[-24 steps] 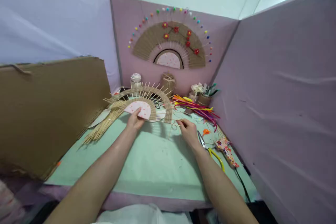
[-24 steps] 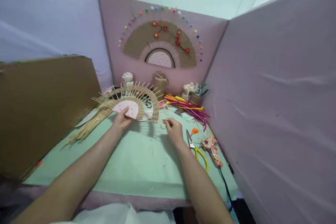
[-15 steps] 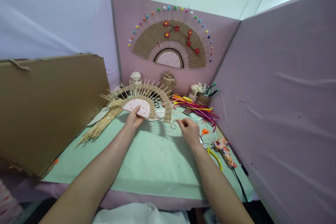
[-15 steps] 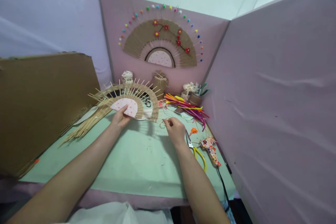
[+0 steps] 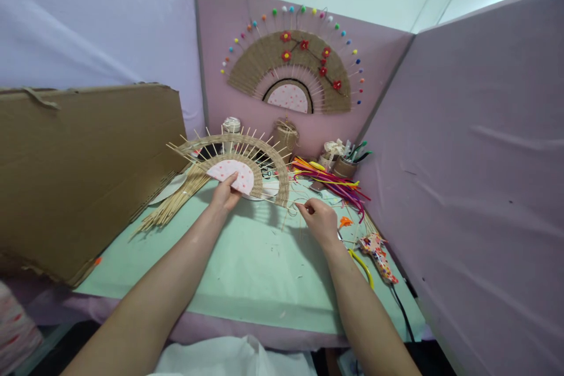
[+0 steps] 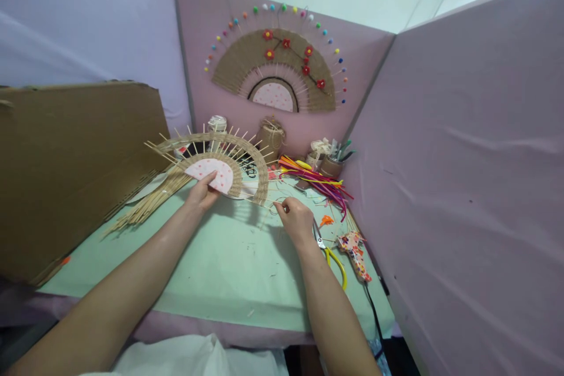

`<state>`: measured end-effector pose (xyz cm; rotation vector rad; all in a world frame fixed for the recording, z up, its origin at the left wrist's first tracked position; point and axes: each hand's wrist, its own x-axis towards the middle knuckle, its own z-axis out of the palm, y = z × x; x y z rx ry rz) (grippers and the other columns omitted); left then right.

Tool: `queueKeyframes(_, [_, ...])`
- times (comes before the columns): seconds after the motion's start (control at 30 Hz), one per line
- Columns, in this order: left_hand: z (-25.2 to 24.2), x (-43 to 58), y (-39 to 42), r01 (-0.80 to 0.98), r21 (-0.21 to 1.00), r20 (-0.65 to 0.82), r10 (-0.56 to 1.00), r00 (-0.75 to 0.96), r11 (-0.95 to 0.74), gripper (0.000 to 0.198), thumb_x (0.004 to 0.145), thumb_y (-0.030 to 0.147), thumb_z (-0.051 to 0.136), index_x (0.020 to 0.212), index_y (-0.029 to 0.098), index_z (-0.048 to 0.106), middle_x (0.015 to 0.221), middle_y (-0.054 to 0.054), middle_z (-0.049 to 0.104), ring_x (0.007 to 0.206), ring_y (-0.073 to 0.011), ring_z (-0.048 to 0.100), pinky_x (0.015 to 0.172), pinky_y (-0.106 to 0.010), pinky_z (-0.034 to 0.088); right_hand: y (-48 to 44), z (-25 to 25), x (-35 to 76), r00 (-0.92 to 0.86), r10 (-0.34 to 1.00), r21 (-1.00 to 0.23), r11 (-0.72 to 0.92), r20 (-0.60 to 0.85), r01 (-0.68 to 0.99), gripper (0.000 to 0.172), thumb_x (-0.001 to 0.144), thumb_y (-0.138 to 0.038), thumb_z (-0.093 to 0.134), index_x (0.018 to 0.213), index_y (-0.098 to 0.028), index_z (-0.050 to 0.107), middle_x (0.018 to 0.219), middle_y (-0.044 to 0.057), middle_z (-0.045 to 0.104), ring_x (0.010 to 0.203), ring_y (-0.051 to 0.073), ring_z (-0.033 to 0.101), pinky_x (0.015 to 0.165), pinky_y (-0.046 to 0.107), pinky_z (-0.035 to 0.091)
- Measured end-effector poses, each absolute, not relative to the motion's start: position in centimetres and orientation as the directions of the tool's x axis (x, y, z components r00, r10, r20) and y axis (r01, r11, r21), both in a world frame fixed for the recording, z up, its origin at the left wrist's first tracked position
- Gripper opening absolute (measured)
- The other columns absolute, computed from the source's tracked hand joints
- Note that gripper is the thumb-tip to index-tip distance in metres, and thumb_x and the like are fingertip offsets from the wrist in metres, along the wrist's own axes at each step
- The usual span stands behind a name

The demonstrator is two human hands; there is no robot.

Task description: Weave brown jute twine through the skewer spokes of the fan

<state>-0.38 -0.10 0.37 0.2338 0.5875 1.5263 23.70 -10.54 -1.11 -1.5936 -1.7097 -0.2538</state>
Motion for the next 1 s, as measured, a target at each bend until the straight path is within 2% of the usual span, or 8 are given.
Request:
queueKeyframes(0.2, [-0.04, -0.54, 0.02, -0.839, 0.541, -0.172, 0.985, -0.034, 0.065, 0.035, 0.075, -0.002, 0.057, 0.105, 0.015, 0.063, 0.092, -0.008, 0.072, 0.083, -0.0173, 0.068, 0.085, -0.031, 0.052, -10.81, -0.83, 23.38, 0.038, 0.812, -0.367, 0.22, 0.582, 0.904, 0.037, 0.082, -0.05, 0.049, 0.063, -0.019, 0.057, 0.062, 0.002, 0.059, 0.054, 0.011, 0.047, 0.055, 0.024, 0.028])
queueKeyframes(0.43, [0.02, -0.74, -0.02, -0.837, 0.528, -0.191, 0.98, 0.051, 0.146, 0.033, 0.077, -0.001, 0.055, 0.106, 0.011, 0.063, 0.087, -0.009, 0.073, 0.076, -0.0164, 0.069, 0.086, -0.032, 0.052, -10.35, -1.14, 23.79, 0.076, 0.839, -0.504, 0.248, 0.538, 0.827, 0.038, 0.08, -0.052, 0.051, 0.063, -0.019, 0.058, 0.061, 0.001, 0.058, 0.056, 0.012, 0.046, 0.056, 0.024, 0.031])
queueKeyframes(0.77, [0.16, -1.12, 0.1, -0.849, 0.478, -0.247, 0.962, 0.117, 0.226, 0.036, 0.081, 0.002, 0.052, 0.115, 0.012, 0.058, 0.088, -0.009, 0.073, 0.073, -0.0164, 0.069, 0.079, -0.029, 0.055, -10.3, -0.48, 23.55, 0.113, 0.889, -0.769, 0.313, 0.444, 0.557, 0.036, 0.072, -0.049, 0.058, 0.06, -0.016, 0.059, 0.052, -0.001, 0.049, 0.051, 0.011, 0.038, 0.05, 0.023, 0.032])
queueKeyframes(1.0, [0.33, -0.66, -0.34, -0.851, 0.457, -0.245, 0.956, 0.16, 0.259, 0.04, 0.081, 0.003, 0.051, 0.12, 0.012, 0.055, 0.094, -0.011, 0.072, 0.078, -0.0181, 0.07, 0.078, -0.03, 0.055, -10.54, -0.16, 23.34, 0.119, 0.954, -0.913, 0.219, 0.274, 0.344, 0.032, 0.071, -0.046, 0.06, 0.062, -0.015, 0.06, 0.048, -0.003, 0.04, 0.045, 0.008, 0.031, 0.04, 0.021, 0.024])
